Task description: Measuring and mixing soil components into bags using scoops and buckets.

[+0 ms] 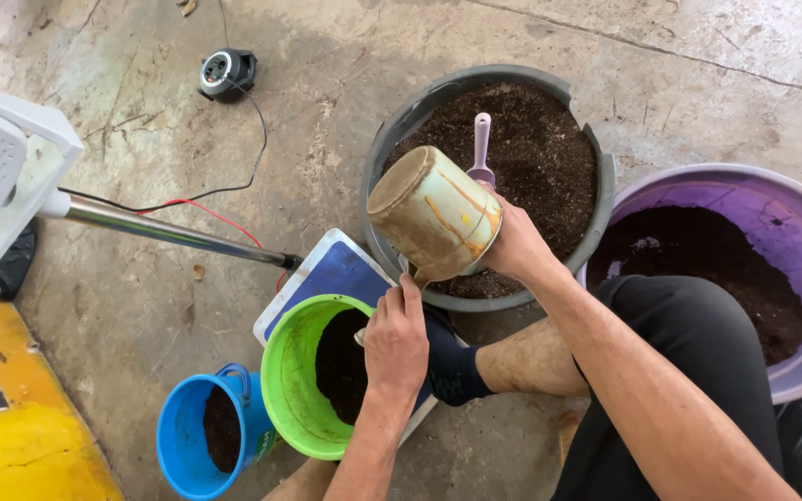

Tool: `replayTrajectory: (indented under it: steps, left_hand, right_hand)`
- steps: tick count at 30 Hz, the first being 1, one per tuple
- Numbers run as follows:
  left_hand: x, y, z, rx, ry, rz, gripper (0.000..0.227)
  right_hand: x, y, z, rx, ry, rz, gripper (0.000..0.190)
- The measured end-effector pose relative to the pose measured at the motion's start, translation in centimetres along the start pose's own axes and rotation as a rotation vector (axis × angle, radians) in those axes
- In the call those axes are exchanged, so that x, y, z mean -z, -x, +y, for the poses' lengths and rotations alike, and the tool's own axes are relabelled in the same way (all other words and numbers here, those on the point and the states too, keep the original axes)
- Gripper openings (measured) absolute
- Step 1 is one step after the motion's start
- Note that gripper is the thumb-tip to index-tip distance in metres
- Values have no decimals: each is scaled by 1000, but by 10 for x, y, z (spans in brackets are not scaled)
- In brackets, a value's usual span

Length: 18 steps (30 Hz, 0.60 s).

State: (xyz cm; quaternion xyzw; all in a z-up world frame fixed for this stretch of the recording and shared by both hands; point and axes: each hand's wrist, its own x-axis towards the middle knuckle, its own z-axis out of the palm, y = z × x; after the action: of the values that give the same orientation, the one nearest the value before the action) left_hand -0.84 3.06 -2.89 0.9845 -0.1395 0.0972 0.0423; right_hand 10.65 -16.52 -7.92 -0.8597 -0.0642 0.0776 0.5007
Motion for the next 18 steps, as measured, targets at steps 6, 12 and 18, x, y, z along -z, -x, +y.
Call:
replayTrajectory:
  steps: [6, 12, 18]
  left_hand:
    - [-2, 10, -8, 41, 38, 11, 47]
    - [17, 41, -17, 266, 245, -14, 38]
    - [56, 120, -81, 609, 335, -206, 41]
  right_hand:
    - [-12, -2, 22, 25, -28, 32, 91]
    - [5, 1, -15, -267, 37, -152, 96]
    - [6, 3, -18, -222, 35, -120, 95]
